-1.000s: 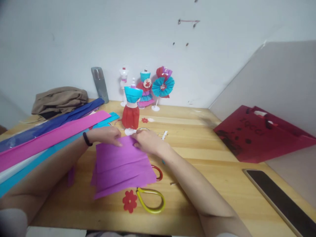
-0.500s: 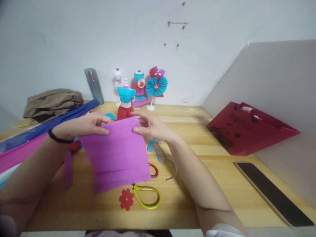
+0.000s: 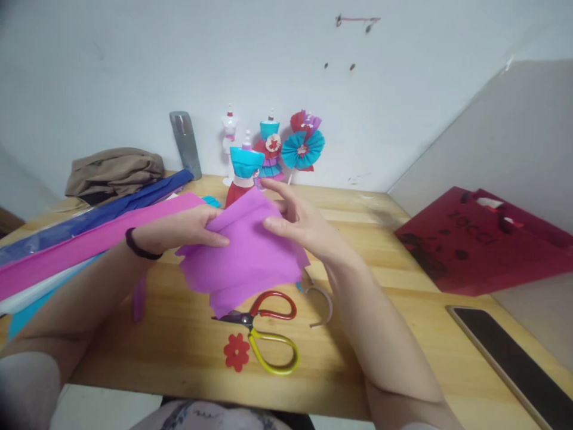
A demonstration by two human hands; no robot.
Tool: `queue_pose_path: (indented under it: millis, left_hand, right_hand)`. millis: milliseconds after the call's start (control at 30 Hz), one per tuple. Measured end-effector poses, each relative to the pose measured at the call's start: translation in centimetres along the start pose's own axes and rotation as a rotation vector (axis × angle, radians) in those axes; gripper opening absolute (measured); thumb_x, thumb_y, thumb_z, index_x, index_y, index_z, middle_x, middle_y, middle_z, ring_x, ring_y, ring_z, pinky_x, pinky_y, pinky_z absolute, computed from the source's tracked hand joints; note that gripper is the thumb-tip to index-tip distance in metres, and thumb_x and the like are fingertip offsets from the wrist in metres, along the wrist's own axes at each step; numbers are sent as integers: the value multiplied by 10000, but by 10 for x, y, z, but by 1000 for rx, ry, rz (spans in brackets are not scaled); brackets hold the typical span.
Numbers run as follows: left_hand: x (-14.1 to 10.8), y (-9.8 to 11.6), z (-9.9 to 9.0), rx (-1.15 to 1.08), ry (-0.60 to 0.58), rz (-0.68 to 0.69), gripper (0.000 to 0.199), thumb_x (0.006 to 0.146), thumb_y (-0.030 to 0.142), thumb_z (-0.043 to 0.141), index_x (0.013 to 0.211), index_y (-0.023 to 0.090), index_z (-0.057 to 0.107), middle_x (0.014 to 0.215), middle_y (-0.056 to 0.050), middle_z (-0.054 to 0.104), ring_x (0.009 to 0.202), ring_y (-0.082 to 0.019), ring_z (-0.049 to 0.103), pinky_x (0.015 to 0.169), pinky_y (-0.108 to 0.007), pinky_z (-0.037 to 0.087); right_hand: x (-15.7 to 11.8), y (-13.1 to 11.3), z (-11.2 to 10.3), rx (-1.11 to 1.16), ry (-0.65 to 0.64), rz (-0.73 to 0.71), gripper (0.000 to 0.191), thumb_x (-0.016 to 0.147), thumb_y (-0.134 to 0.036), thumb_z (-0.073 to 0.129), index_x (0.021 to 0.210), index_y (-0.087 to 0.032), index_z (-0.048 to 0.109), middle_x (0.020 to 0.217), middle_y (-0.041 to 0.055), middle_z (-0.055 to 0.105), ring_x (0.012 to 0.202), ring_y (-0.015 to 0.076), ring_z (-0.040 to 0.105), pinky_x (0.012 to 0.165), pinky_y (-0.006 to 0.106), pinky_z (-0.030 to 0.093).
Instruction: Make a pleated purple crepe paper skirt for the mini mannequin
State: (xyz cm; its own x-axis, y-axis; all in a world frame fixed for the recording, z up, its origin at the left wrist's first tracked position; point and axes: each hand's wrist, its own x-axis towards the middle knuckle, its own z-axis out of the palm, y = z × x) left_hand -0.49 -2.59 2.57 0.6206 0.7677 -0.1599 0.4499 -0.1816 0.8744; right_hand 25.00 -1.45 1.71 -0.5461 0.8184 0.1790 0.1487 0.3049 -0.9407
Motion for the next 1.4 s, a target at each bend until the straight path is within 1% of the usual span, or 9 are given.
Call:
queue_pose_path:
  millis: [133,267,367,433,467,667,1000,1233,1400]
  left_hand:
    - [-11,9,-7,-134,155,-16,390,718,438,787,993,169,723,949,-13,746,871,-219,691,716,-277,544]
    - [-14,9,-13,-169,298,57,476,713,462,811,1065,156,718,1033,-43,755,1029,-269,695,860,-346,567]
    - [-5,1,-4,-130,243,96,508,745,463,796,1139,159,697,1138,-68,750,1100,-299,685,878,-365,575]
    - [4,-5,8,-173,88,113,505,758,463,781,1153,161,695,1176,-88,749,1102,-316,689,851,-369,589]
    - [8,-8,14,-212,44,141,491,779,412,775,1193,167,680,1230,-91,735,1157,-309,673,925,-370,574]
    - [18,-15,35,-345,96,181,540,777,356,791,1251,133,658,1295,-141,710,1225,-307,653,1025,-403,549]
    - [31,-26,40,-132,265,337,509,899,495,653,1234,111,643,1245,-135,722,1169,-301,667,1008,-413,546]
    - [37,-38,44,-407,199,292,668,786,543,796,1311,168,622,1282,-121,704,1188,-311,661,963,-392,552]
    - [35,-35,41,-676,261,149,550,784,586,784,1087,132,716,990,-100,771,847,-222,721,732,-306,560]
  right_hand:
    - [3,1,-8,-206,-47,-32,695,776,-424,763,1416,-290,528,1296,78,696,1174,309,662,913,430,586]
    - [5,1,-15,-171,-68,20,472,764,-356,765,1223,-275,691,1142,36,754,987,276,707,825,413,605]
    - [1,-3,-21,-126,-83,46,388,758,-358,791,1135,-278,740,975,12,767,840,230,707,713,354,601]
    - [-3,-6,-23,-111,-79,42,373,737,-355,821,1093,-264,758,909,9,756,766,198,689,654,314,585]
    - [-5,-7,-24,-112,-66,41,378,725,-350,835,1083,-256,762,896,10,750,738,182,676,632,296,575]
    - [-7,-9,-15,-40,-20,35,352,724,-373,837,1055,-275,764,914,20,758,730,182,680,623,305,588]
    - [8,8,6,8,76,-29,393,703,-382,820,1054,-217,749,1116,43,757,1069,263,692,904,394,570]
    - [11,10,9,95,1,-75,477,695,-444,862,1096,-221,734,1162,58,746,1178,278,654,1004,417,539]
    - [5,5,-4,85,5,-46,611,797,-525,775,1321,-245,631,1397,77,645,1225,266,633,1009,412,541]
